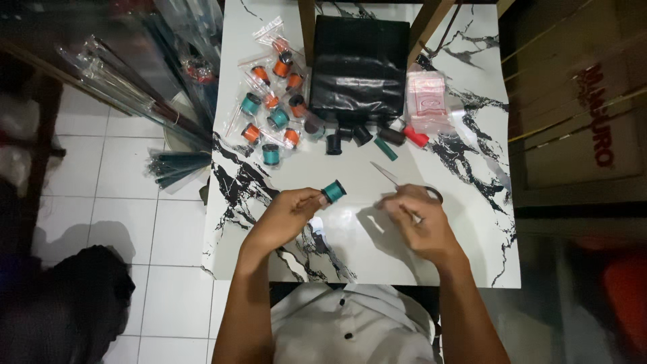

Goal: The person winds teal thread from a spool onto a small bobbin by hand. They hold the bobbin in one hand and rotate it with the other to wrap the thread evenly. The task continues for the duration of the clip.

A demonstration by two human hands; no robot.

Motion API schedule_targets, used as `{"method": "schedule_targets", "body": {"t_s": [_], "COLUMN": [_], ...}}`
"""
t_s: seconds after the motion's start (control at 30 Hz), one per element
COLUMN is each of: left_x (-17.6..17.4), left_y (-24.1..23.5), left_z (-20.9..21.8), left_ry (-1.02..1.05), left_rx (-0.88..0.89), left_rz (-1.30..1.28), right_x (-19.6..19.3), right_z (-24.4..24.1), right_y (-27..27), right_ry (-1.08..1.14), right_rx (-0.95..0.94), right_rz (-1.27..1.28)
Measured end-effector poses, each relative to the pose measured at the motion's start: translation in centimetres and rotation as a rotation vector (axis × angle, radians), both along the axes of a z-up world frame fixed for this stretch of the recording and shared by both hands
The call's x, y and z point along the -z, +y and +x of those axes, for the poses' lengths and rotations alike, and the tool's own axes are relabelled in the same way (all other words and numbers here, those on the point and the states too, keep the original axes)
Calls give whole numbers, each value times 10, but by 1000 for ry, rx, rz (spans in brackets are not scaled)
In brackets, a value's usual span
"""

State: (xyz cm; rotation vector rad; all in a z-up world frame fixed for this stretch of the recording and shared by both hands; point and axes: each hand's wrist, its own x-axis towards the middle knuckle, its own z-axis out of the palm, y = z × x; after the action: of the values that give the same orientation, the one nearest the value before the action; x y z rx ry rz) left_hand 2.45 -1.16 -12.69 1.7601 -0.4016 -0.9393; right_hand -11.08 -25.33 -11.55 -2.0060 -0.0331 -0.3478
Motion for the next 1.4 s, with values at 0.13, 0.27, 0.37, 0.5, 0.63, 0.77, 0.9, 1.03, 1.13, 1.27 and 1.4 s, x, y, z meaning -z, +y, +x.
{"method": "schedule_targets", "body": {"t_s": [0.13, 0.27, 0.37, 0.5, 0.63, 0.77, 0.9, 1.03, 1.13, 1.27, 1.4], "left_x": [-6, -21, -28, -36, -34, -33, -23, -26, -24, -21, -15], "left_y": [3, 3, 4, 4, 1, 6, 8, 5, 6, 6, 2], "left_z": [2, 0, -3, -5, -4, -2, 2, 6, 6, 6, 5], "left_ry": [11, -30, -31, 5, 23, 15, 32, 19, 9, 4, -11], "left_rx": [-14, -17, 8, 38, 9, -18, -40, -49, -51, -68, -92], "left_rz": [-57, -139, -171, -232, -262, -267, -267, -272, -268, -261, -219], "right_x": [14, 22, -4, -6, 18, 47, 22, 36, 57, 61, 56], "right_z": [-10, -11, -1, 16, 22, 11, 12, 15, 11, 8, 3], "right_y": [2, 5, 28, 51, 62, 56, 53, 52, 55, 59, 62], "right_ry": [148, 413, 355, 234, 66, 26, 88, 114, 69, 85, 115], "right_rx": [110, 147, 77, -67, -117, -97, 0, 73, 162, 133, 8], "right_rz": [-454, -716, -530, -233, -202, -205, -98, -9, 184, 211, 120]}}
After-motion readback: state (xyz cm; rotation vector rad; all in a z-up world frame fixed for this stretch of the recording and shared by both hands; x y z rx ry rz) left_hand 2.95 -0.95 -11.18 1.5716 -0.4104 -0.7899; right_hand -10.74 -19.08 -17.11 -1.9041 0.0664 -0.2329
